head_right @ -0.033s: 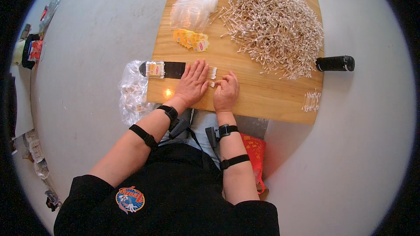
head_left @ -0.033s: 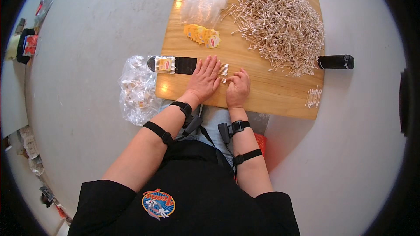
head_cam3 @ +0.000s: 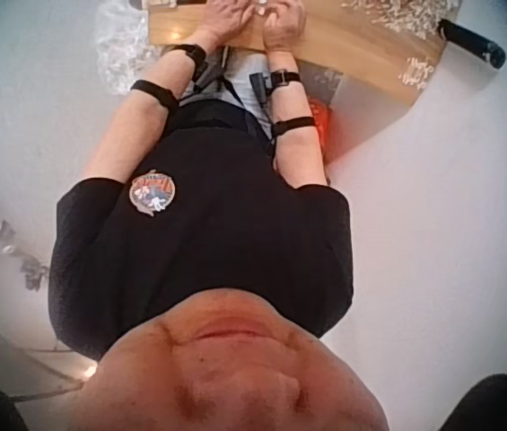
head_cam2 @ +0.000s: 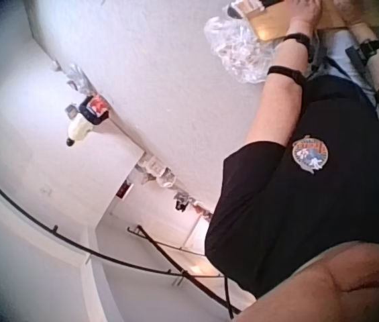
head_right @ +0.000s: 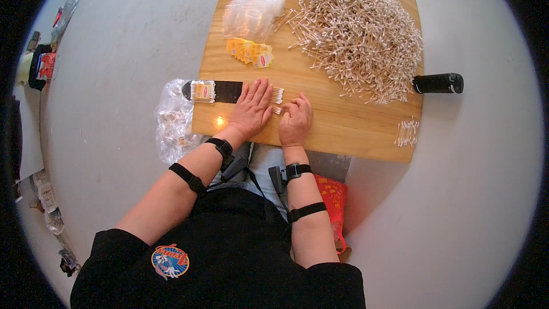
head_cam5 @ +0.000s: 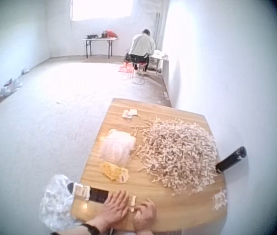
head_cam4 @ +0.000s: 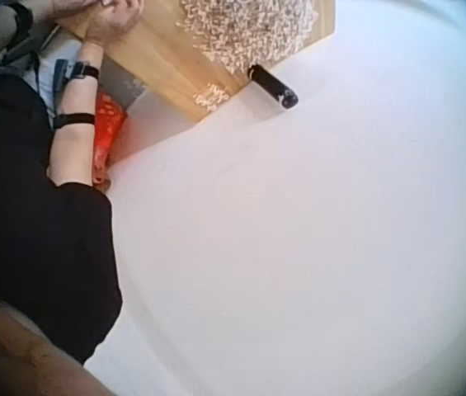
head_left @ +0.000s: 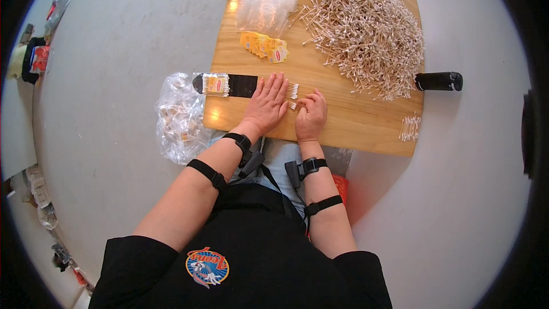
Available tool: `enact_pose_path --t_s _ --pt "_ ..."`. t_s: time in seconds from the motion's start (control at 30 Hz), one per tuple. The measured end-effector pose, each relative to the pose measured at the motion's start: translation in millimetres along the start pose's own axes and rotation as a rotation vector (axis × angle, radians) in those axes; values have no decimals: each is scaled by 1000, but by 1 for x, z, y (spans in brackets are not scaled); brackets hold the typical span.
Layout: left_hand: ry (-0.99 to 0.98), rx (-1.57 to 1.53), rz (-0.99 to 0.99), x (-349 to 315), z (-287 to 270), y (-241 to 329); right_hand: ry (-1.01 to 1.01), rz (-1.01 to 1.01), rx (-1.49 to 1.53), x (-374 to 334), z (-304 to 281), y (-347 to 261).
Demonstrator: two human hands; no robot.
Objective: Picking up small wooden sticks from a large pile and arranging them into a black tray holder.
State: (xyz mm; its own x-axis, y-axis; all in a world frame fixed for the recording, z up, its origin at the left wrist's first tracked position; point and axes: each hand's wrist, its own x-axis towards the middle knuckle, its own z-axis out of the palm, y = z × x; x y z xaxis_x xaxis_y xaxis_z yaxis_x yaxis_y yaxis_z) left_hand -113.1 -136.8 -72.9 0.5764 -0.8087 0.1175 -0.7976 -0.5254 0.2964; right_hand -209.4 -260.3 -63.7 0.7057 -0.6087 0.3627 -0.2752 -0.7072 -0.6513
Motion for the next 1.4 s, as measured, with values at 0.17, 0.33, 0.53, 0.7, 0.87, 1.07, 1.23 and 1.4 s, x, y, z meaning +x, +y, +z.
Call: enact_pose_path --t_s 0.17,0.33,0.53,0.7,0.87,1.07,1.23,1.4 --pt "-7 -4 -2 0 -1 1 30 0 0 1 1 -2" --pt "-4 -8 -2 0 -2 0 9 -6 -31 1 0 -4" --pt "-9 -16 -3 0 -1 0 -9 -1 -22 2 0 -4" --pt "-9 -25 1 -1 -1 0 -26 -15 -74 3 1 -5" --pt "-1 -21 3 0 -1 0 -45 -26 -92 3 1 -4" --pt "2 -18 3 -1 -1 0 -24 -25 -103 4 3 -5" --pt "6 -29 4 -1 -1 0 -33 -21 -125 3 2 -6" --pt "6 -36 1 -2 0 0 -60 -12 -148 2 3 -5"
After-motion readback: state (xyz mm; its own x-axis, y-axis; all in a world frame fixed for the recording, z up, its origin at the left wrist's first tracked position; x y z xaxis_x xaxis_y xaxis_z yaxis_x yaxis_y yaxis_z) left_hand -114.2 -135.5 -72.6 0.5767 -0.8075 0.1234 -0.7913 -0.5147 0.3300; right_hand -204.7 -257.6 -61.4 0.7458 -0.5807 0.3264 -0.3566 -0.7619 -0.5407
